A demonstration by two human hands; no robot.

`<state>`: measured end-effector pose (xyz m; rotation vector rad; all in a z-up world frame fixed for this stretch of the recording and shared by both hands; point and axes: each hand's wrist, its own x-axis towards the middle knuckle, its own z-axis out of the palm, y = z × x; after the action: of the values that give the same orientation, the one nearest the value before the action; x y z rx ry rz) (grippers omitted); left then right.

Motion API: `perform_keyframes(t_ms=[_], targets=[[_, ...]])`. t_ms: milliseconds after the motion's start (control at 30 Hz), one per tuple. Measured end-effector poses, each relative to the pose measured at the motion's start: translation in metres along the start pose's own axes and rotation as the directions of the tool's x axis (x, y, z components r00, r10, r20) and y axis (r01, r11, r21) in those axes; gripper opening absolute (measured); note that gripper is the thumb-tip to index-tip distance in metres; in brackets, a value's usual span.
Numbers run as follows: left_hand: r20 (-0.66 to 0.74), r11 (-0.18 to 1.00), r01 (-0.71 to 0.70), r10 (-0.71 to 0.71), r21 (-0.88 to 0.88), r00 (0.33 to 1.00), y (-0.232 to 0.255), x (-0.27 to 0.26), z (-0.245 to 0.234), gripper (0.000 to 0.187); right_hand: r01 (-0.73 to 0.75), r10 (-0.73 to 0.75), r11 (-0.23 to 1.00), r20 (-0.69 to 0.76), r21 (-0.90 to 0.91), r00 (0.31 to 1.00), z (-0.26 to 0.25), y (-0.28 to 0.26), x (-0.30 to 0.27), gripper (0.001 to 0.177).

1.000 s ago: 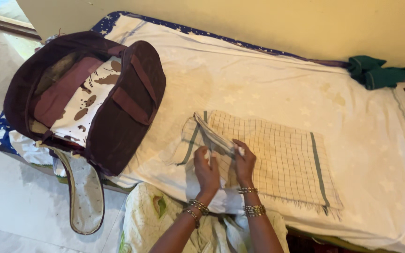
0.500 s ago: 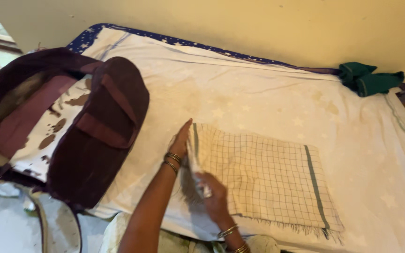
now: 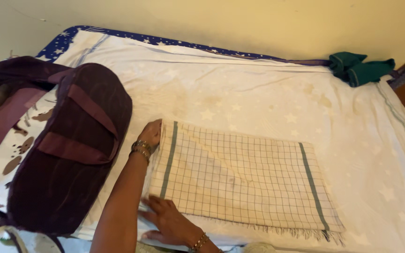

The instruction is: The person folds a checkered cloth by hand on a bed and then places it into a purple travel bag along with other clothes.

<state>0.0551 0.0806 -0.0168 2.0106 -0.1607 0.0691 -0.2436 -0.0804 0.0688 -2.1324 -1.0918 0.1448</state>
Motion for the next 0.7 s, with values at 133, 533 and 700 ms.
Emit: perform_keyframes(t_ms=[133,533,700], targets=[[0.113,0.707,0.415,-0.434,-0.572,0.894,0.011,-0.001,0.02,0.044,-0.026,0.026,1.0,0.006,0.01,1.0,-0.012,0.009,-0.019,0.044],[-0.006,0.866,0.297,-0.328,-0.402,0.945,0.062,-0.011,-0.011,0.05,-0.744,0.466,0.16,-0.615,-0.649,0.637,-0.253,0.305,-0.186,0.06],[-0.206,0.963,0.201,-0.237,-0.179,0.949,0.062,-0.014,-0.002,0.032,-0.812,0.635,0.174,-0.567,-0.557,0.525,-0.289,0.355,-0.248,0.034]])
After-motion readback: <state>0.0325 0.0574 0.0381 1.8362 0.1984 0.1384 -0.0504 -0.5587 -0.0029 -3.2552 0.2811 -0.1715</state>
